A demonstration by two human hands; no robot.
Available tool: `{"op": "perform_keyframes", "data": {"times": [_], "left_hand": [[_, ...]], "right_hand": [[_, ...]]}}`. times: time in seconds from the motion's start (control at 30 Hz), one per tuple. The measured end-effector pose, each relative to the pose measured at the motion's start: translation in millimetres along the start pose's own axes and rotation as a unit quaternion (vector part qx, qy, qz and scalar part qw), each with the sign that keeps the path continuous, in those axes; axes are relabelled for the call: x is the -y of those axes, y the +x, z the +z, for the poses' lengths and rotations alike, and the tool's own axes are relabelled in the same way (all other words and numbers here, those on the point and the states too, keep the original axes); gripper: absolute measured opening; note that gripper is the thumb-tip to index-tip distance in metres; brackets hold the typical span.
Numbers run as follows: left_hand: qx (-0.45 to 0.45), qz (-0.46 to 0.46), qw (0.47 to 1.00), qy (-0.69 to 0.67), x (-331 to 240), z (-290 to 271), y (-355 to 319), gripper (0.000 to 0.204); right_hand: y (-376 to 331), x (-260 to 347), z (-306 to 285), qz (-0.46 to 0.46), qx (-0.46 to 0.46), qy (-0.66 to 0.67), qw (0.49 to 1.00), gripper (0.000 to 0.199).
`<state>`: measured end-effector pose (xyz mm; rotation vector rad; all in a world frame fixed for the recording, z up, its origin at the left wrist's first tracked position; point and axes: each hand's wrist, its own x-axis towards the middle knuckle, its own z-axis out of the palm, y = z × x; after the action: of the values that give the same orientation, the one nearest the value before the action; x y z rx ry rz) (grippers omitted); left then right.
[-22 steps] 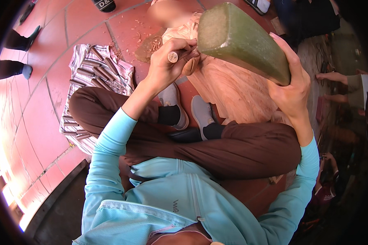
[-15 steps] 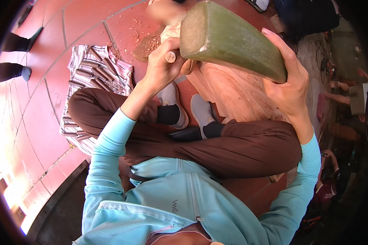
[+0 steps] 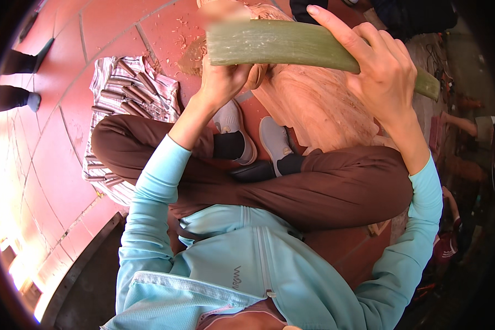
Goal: The person carves a wooden statue of a standing figure using a chisel and a wooden mallet. They strike the chisel repeatedly to shape the wood, focusing on the torso and legs of the figure. The person occasionally pauses to select different chisels from a striped cloth nearby.
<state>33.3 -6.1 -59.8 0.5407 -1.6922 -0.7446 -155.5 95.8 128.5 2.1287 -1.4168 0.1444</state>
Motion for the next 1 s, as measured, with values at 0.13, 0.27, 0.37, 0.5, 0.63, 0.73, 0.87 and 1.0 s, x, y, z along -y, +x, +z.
{"op": "perform_keyframes", "data": {"times": [0.13, 0.27, 0.37, 0.5, 0.63, 0.73, 0.87, 1.0], "left_hand": [[0.014, 0.035, 0.997, 0.066, 1.3, -2.3, 2.9, 0.016], [-0.002, 0.049, 0.996, 0.071, 4.2, -2.4, -0.2, 0.015], [0.043, 0.003, 0.999, 0.032, 10.0, -5.1, -3.9, 0.016], [0.097, -0.052, 0.991, -0.079, -26.2, -2.5, 3.0, 0.025], [0.029, -0.095, 0.992, -0.083, -23.7, -6.3, 4.0, 0.035], [0.020, -0.175, 0.972, -0.155, -22.3, -6.4, 19.7, 0.040], [0.034, -0.149, 0.977, -0.146, -16.4, -1.3, 28.3, 0.036], [0.072, -0.147, 0.978, -0.130, -10.4, -3.5, 31.3, 0.028]], "right_hand": [[4.0, -2.0, 6.0, -0.032, -0.119, -0.011, 0.992, 0.046], [3.1, -0.7, 4.9, -0.025, -0.128, 0.010, 0.991, 0.047], [3.6, 1.3, -5.4, -0.022, -0.062, -0.025, 0.998, 0.047], [-1.2, 0.1, -3.6, 0.029, -0.078, 0.036, 0.996, 0.048], [-4.7, -4.4, -4.9, 0.053, -0.074, 0.065, 0.994, 0.051], [-5.4, -6.1, -7.0, 0.095, -0.056, 0.107, 0.988, 0.054], [-18.6, -5.3, -4.7, 0.158, -0.060, 0.196, 0.966, 0.064], [-24.8, -10.1, -3.8, 0.178, -0.037, 0.198, 0.963, 0.060]]}}
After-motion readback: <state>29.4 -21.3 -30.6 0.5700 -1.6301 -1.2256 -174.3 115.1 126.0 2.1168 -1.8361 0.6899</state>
